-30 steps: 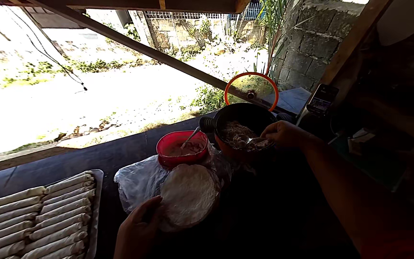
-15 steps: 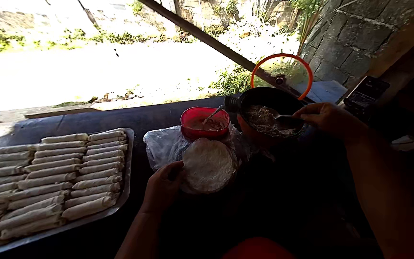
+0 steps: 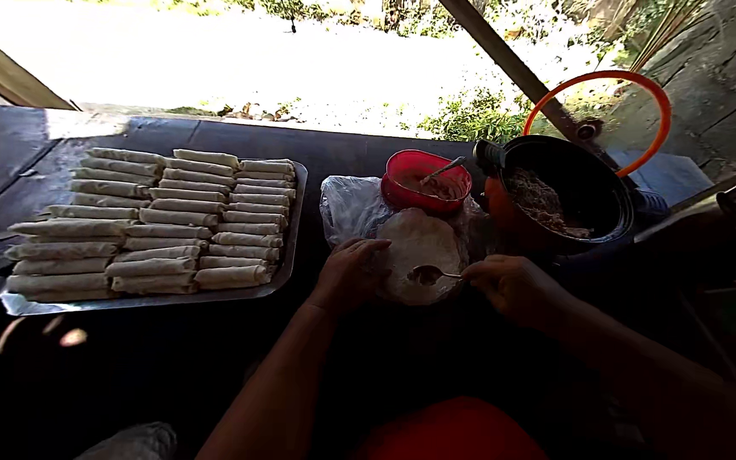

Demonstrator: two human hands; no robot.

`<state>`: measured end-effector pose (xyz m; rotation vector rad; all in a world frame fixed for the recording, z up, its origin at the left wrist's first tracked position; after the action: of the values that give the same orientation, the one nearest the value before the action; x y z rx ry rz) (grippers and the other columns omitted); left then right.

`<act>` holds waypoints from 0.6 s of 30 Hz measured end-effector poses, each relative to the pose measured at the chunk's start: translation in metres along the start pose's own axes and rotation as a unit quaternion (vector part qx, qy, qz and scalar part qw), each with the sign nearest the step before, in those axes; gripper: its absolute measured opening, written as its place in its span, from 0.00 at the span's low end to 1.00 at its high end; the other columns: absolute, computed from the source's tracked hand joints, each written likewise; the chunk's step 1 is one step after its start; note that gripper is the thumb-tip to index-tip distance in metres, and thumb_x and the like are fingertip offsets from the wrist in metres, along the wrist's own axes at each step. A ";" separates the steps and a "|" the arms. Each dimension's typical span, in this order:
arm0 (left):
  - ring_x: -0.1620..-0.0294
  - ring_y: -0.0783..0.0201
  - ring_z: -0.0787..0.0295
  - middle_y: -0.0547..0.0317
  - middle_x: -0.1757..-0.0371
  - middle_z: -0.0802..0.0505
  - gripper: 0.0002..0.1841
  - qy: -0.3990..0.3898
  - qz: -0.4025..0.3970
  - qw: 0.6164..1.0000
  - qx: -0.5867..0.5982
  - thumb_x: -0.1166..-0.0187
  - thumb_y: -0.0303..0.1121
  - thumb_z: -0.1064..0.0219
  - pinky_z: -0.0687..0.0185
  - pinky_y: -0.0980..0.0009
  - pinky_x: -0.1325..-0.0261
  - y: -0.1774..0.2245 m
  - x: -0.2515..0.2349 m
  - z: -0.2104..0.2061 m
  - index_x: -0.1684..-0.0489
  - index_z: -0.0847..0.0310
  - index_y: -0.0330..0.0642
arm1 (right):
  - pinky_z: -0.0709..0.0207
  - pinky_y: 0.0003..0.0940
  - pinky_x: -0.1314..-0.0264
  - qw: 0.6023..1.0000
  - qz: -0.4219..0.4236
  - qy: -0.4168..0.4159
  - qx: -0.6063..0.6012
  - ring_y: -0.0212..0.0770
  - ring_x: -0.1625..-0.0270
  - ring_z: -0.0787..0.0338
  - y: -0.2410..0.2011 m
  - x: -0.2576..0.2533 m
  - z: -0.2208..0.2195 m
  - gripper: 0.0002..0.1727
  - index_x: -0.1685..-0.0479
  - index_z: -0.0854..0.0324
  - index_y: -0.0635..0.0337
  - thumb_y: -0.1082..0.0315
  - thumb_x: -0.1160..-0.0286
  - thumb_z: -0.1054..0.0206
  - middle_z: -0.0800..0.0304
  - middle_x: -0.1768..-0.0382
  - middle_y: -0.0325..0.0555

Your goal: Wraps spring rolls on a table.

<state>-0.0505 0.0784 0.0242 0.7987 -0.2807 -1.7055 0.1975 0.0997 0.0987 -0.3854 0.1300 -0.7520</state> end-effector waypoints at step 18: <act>0.24 0.65 0.20 0.70 0.34 0.09 0.23 -0.008 0.006 1.000 -0.002 0.27 0.51 0.25 0.27 0.53 0.21 -0.002 -0.002 -0.002 0.34 0.12 0.58 | 0.14 0.33 0.60 0.978 0.096 0.128 0.131 0.36 0.61 0.09 -0.030 0.014 0.035 0.15 0.48 0.08 0.50 0.64 0.14 0.43 0.10 0.63 0.40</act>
<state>-0.0505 0.0817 0.0224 0.7798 -0.2915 -1.7013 0.1971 0.0809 0.1425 -0.0215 0.3031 -0.6154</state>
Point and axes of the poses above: each hand's wrist, its own x-axis away from the middle knuckle, its own z-axis out of the back of the hand, y = z × x, the point moved 10 cm from there along -x, towards the middle knuckle
